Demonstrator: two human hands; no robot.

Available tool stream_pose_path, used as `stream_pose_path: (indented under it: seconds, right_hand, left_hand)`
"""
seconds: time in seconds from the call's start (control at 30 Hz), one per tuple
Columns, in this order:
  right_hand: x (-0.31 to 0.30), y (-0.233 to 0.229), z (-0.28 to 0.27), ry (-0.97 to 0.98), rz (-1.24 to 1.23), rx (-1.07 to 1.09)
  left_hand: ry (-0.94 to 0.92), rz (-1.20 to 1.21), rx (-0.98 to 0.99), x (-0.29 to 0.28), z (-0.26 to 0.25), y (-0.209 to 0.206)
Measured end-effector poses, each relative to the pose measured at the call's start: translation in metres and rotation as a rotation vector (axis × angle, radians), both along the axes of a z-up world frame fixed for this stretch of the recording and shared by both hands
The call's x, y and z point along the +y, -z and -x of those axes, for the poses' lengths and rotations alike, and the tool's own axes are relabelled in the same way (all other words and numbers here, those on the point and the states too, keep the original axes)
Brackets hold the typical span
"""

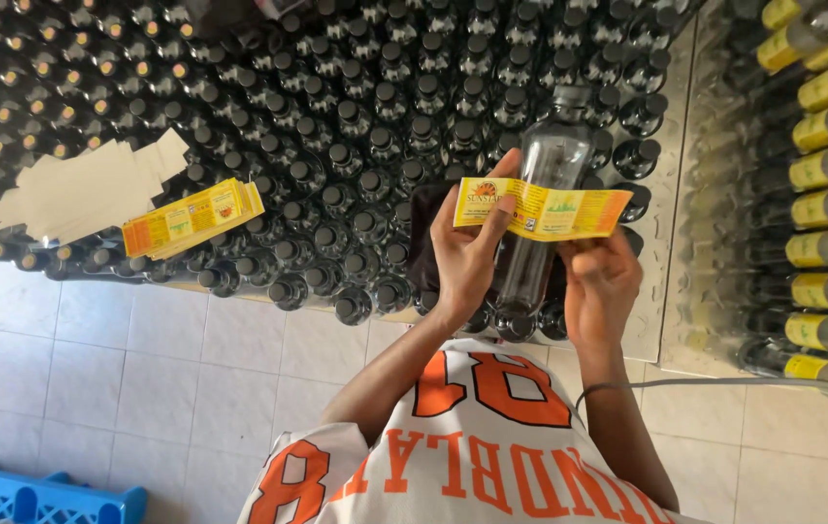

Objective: Manually peeling and applying adhesive labels to plastic bottles in a production setting.

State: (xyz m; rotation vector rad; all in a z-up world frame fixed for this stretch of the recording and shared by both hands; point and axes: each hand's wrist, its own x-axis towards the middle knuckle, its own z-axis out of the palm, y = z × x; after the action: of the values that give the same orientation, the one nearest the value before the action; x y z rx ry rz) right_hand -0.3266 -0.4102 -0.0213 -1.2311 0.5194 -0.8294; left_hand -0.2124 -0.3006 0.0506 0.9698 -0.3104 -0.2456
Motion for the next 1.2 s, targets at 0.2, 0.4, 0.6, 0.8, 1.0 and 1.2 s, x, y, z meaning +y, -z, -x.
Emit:
stream_pose_path:
  seconds: [0.2,0.4,0.6,0.8,1.0,1.2]
  right_hand:
    - [0.019,-0.005,0.008,-0.415,0.249,0.090]
    - [0.015,0.000,0.014,-0.334,0.327,0.149]
    - [0.024,-0.034,0.006,-0.305,0.332,0.100]
    - [0.017,0.023,0.015,-0.076,0.620,0.270]
    - [0.033,0.012,0.010,-0.020,0.709,0.371]
    - [0.033,0.003,0.009,0.055,0.859,0.486]
  left_hand:
    - [0.030,0.194,-0.113,-0.001,0.010,-0.034]
    - [0.182,0.170,-0.137,0.000,0.010,-0.020]
    - [0.141,0.018,-0.122,0.020,-0.001,-0.019]
    - [-0.178,-0.215,-0.551,0.036,0.018,-0.039]
    - [-0.063,-0.117,-0.428,0.024,0.020,-0.032]
    - [-0.025,-0.100,-0.296,0.024,0.021,-0.033]
